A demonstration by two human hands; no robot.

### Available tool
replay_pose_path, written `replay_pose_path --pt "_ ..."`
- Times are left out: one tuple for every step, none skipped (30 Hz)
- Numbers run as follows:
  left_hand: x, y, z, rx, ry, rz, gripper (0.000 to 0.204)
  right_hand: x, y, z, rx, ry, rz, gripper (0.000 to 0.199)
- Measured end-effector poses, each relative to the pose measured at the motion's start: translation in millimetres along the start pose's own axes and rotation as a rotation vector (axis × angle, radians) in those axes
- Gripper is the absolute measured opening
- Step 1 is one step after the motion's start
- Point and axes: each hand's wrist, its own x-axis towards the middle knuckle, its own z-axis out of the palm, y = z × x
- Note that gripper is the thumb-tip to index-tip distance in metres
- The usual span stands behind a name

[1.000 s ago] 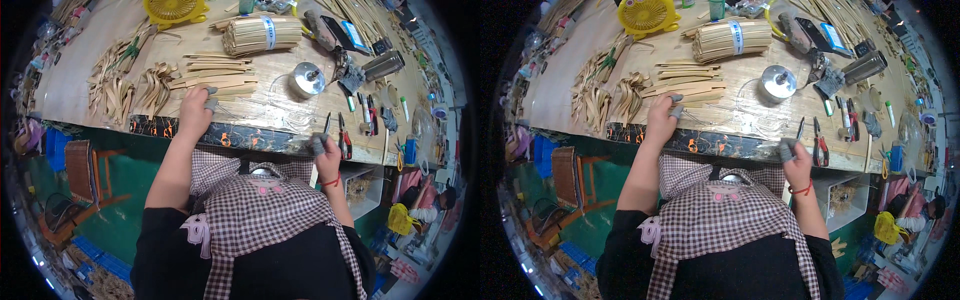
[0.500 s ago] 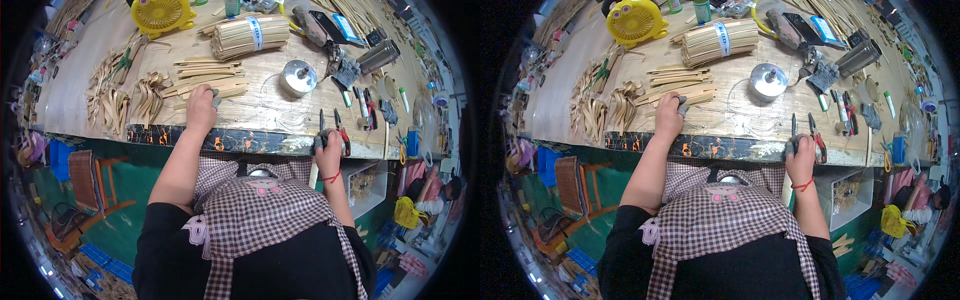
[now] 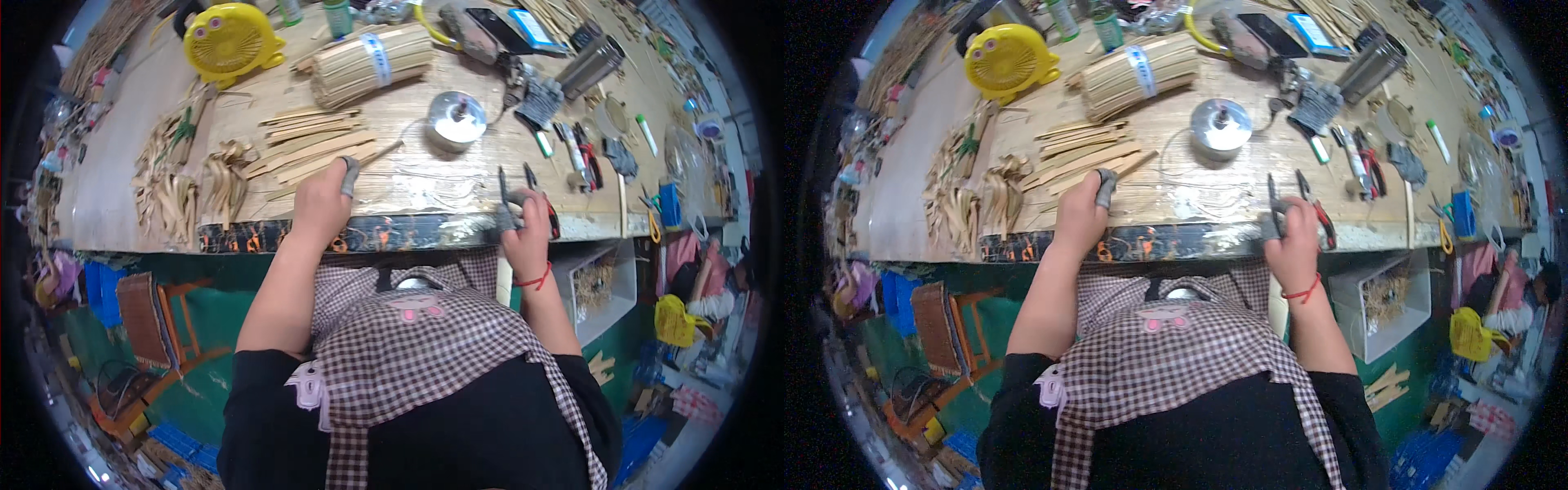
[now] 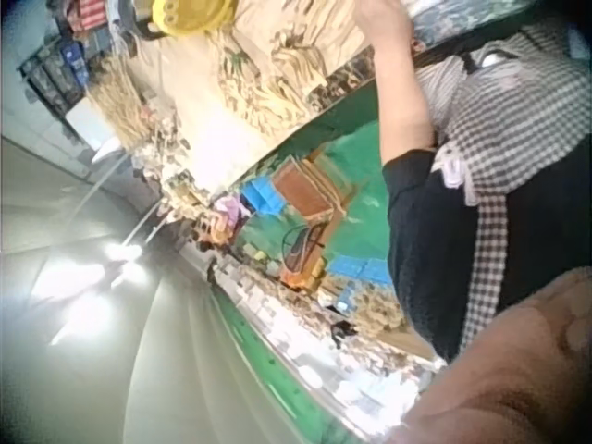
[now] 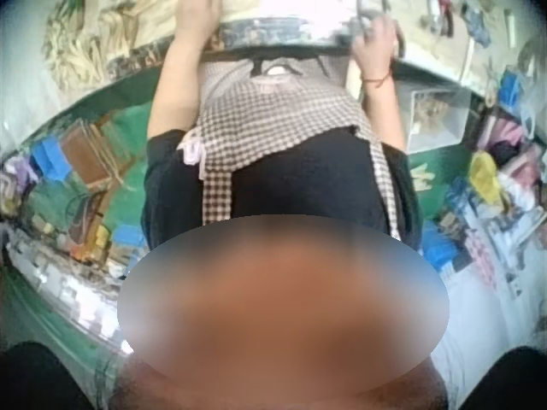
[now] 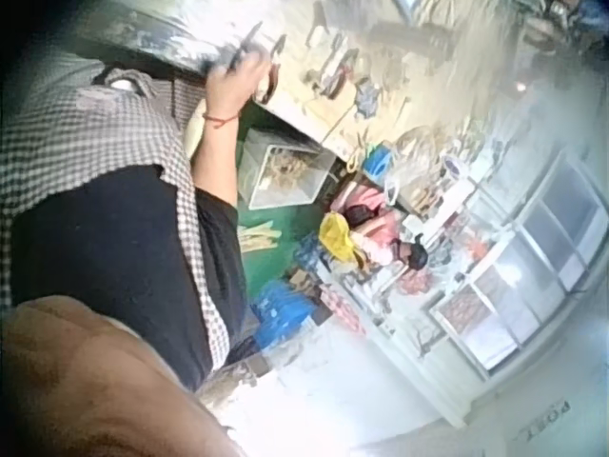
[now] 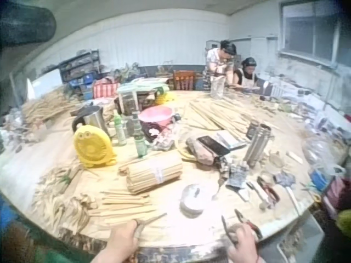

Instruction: Assembling and securing a decorative bamboo tube using adhesive tape and pliers.

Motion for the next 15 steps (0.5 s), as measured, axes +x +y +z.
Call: replay_pose_path --pt "-2 15 -3 -0.12 -0.117 -0.044 0.011 6 -10 -3 0.086 -0.02 -0.011 0.038" --pt "-5 21 -8 -0.244 -0.243 -0.082 0.007 7 -26 1 0.166 -0.036 -0.013 0.039" --pt "-5 32 -10 -0.244 -0.337 -0.1 0.006 8 -35 1 0.352 -0.115 0.092 0.042" --pt "-6 40 -12 -0.257 -0.347 -0.101 0.006 11 -45 4 0.549 -0.203 0.193 0.045" --pt "-7 47 -13 -0.321 -0.435 -0.122 0.005 11 -54 9 0.67 -0.187 0.243 0.044" --pt "-10 53 -13 -0.384 -0.523 -0.144 0.005 10 -47 15 0.734 -0.24 0.232 0.041" --pt "-12 57 -12 -0.434 -0.518 -0.104 0.006 10 -52 17 0.735 -0.249 0.227 0.036" --pt "-13 59 -12 -0.437 -0.519 -0.108 0.006 10 -58 18 0.736 -0.259 0.222 0.032" --pt "-14 62 -12 -0.395 -0.545 -0.069 0.008 11 -59 15 0.735 -0.263 0.224 0.032" --pt "-16 63 -12 -0.353 -0.571 -0.03 0.01 13 -62 12 0.67 -0.319 0.161 0.027" --pt "-18 62 -11 -0.319 -0.57 -0.027 0.014 14 -62 11 0.606 -0.374 0.098 0.022" --pt "-18 63 -12 -0.321 -0.571 -0.031 0.014 13 -62 12 0.605 -0.379 0.099 0.022" --pt "-17 66 -16 -0.325 -0.592 -0.038 0.014 11 -61 13 0.594 -0.35 0.068 0.018" --pt "-16 68 -17 -0.328 -0.613 -0.045 0.015 10 -60 14 0.583 -0.32 0.038 0.014" --pt "-17 66 -16 -0.33 -0.614 -0.047 0.015 9 -58 15 0.582 -0.322 0.039 0.014"
